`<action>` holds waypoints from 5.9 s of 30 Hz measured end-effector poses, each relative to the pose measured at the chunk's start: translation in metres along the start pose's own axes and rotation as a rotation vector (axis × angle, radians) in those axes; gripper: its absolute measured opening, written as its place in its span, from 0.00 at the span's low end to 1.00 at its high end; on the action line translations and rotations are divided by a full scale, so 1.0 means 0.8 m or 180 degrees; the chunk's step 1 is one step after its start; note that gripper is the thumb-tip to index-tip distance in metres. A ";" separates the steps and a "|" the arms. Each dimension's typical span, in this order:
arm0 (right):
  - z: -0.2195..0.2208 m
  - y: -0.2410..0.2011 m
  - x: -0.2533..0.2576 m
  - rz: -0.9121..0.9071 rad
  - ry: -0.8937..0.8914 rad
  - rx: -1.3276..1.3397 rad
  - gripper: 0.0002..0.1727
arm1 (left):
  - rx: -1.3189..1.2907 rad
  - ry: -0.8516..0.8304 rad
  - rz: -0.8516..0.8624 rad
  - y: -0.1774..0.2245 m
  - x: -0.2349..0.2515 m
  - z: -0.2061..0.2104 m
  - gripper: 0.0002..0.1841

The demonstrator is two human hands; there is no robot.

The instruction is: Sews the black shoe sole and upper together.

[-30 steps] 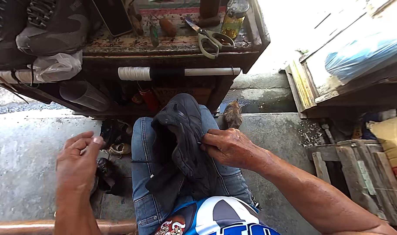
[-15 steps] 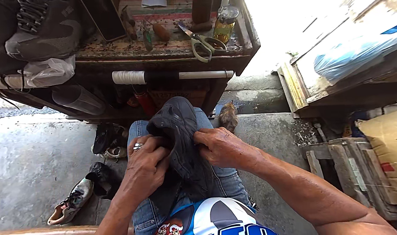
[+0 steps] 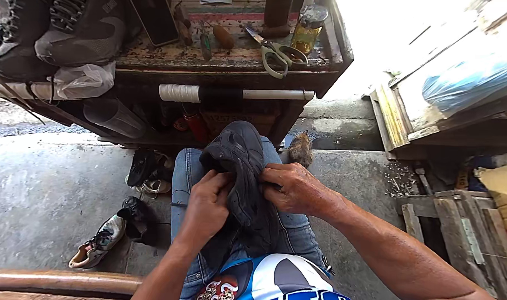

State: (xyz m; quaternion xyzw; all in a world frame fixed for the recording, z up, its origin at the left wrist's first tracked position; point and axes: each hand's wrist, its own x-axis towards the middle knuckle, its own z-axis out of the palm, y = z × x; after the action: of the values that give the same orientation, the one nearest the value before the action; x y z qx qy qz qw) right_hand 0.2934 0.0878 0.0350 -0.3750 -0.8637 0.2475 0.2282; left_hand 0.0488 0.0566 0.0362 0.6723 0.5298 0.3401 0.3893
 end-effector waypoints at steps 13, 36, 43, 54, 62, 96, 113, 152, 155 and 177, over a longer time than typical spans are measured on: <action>0.011 0.011 -0.012 0.0082 0.0297 0.0083 0.16 | -0.0371 -0.0906 -0.0070 -0.001 0.011 0.001 0.13; -0.003 -0.005 -0.025 0.0306 -0.1031 0.2654 0.19 | -0.0180 -0.0560 0.0195 -0.024 -0.020 -0.040 0.11; -0.025 -0.006 -0.034 0.0782 -0.0068 0.0279 0.29 | 0.0147 -0.0393 0.0216 -0.030 -0.020 -0.046 0.13; 0.011 -0.007 -0.024 0.0763 0.0028 0.0437 0.10 | 0.0568 0.0005 0.0318 -0.042 -0.023 -0.048 0.13; -0.119 0.011 -0.075 0.0726 0.0540 0.3496 0.08 | 0.0739 -0.0045 -0.0025 -0.048 -0.024 -0.042 0.11; -0.003 -0.006 0.010 0.0842 -0.0695 0.0425 0.25 | -0.3518 0.0439 0.0279 -0.062 -0.018 -0.125 0.22; 0.006 0.001 0.009 0.0866 -0.0552 0.0869 0.24 | -0.2333 0.0481 -0.0682 -0.048 -0.016 -0.110 0.30; 0.035 -0.005 -0.023 0.0058 0.0378 0.0711 0.18 | -0.2500 -0.0281 -0.0899 -0.016 -0.016 -0.028 0.08; 0.027 -0.011 -0.018 0.0055 0.0366 0.0288 0.17 | -0.2345 -0.0366 -0.0817 -0.014 -0.013 -0.028 0.08; -0.002 -0.020 0.048 -0.0402 -0.0689 -0.0884 0.07 | -0.2195 -0.0521 -0.0898 -0.010 -0.007 -0.017 0.13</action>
State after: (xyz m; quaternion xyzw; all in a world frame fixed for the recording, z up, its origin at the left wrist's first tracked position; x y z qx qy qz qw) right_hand 0.2623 0.1074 0.0540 -0.3191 -0.9310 0.1499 0.0951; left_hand 0.0317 0.0542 0.0351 0.4472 0.4388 0.3866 0.6767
